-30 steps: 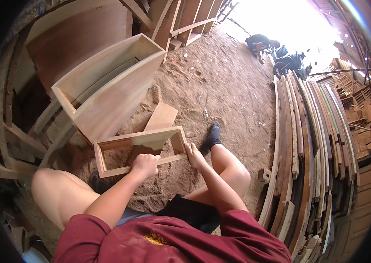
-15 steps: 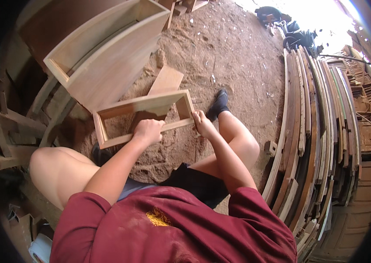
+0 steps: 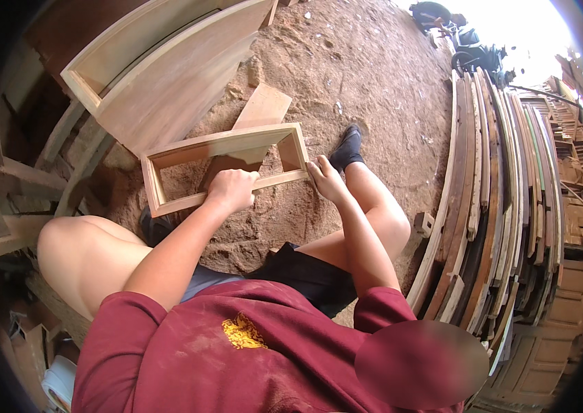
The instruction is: The person sits on the ground and assembles a small rectangular wooden frame by hand. They repeatedly fit and adjust the wooden pieces together, occasionally using a small sanding block to smooth the edges. The person works on the frame continuously, aligning the corners and ensuring a snug fit.
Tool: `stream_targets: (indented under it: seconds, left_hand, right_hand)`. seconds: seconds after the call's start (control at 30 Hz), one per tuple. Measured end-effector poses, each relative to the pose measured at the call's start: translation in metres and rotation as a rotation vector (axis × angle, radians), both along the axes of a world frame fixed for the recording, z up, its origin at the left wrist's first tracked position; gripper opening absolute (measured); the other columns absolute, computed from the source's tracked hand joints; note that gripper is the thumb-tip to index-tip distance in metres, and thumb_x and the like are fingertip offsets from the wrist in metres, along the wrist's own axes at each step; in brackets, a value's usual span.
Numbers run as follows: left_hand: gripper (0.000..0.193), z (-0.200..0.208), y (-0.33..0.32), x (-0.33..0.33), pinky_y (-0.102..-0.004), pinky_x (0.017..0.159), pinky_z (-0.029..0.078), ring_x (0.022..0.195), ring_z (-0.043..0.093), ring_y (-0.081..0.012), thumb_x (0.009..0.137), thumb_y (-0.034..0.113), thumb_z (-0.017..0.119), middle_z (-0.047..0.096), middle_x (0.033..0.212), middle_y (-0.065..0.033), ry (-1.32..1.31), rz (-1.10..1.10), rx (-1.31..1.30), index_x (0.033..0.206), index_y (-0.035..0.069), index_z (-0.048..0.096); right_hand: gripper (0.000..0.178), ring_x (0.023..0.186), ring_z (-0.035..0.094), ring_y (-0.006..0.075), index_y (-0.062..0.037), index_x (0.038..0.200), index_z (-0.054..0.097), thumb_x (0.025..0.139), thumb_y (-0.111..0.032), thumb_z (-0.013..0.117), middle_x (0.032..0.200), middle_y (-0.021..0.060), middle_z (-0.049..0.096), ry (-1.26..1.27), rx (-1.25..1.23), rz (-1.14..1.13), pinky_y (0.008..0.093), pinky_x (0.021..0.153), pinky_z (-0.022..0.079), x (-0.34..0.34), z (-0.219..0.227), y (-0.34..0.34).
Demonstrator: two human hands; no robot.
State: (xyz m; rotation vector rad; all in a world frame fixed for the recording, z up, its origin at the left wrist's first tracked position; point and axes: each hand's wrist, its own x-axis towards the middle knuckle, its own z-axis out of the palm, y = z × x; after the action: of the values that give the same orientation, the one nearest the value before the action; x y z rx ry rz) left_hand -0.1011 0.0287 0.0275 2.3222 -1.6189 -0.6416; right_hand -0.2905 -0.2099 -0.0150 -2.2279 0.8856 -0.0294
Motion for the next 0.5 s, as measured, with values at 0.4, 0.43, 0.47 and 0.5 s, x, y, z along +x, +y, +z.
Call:
stream_targets:
  seconds: [0.4,0.43,0.47,0.5]
  left_hand:
    - [0.023,-0.009,0.004,0.001,-0.0465,0.078,0.058,0.084,0.072,-0.0329,0.076,0.017,0.068,0.073,0.085,-0.0149,0.038,0.039,-0.004,0.097,0.011,0.067]
    - [0.022,-0.009,0.004,0.002,-0.0465,0.077,0.058,0.084,0.072,-0.0329,0.076,0.018,0.068,0.073,0.084,-0.0148,0.033,0.042,-0.006,0.097,0.011,0.067]
    - [0.022,-0.010,0.005,0.003,-0.0465,0.077,0.058,0.084,0.072,-0.0329,0.076,0.018,0.068,0.073,0.084,-0.0148,0.029,0.047,-0.007,0.097,0.011,0.067]
    - [0.022,-0.012,0.008,0.004,-0.0464,0.077,0.058,0.084,0.072,-0.0327,0.076,0.019,0.068,0.073,0.084,-0.0147,0.021,0.044,-0.001,0.097,0.011,0.067]
  right_hand:
    - [0.048,0.113,0.061,0.0451,-0.0081,0.136,0.047,0.107,-0.045,0.037,0.117,0.0283,0.065,0.116,-0.003,0.093,0.0469,0.097,0.047,0.026,0.015,0.003]
    - [0.049,0.114,0.061,0.0446,-0.0088,0.138,0.047,0.107,-0.046,0.036,0.119,0.0284,0.065,0.134,-0.031,0.080,0.0463,0.097,0.047,0.040,0.018,0.002]
    - [0.050,0.115,0.061,0.0441,-0.0095,0.139,0.047,0.108,-0.047,0.034,0.120,0.0286,0.064,0.152,-0.057,0.069,0.0456,0.097,0.047,0.054,0.022,0.003]
    - [0.051,0.113,0.061,0.0465,-0.0116,0.139,0.046,0.108,-0.048,0.030,0.118,0.0292,0.065,0.188,-0.131,0.147,0.0486,0.096,0.047,0.065,0.026,0.003]
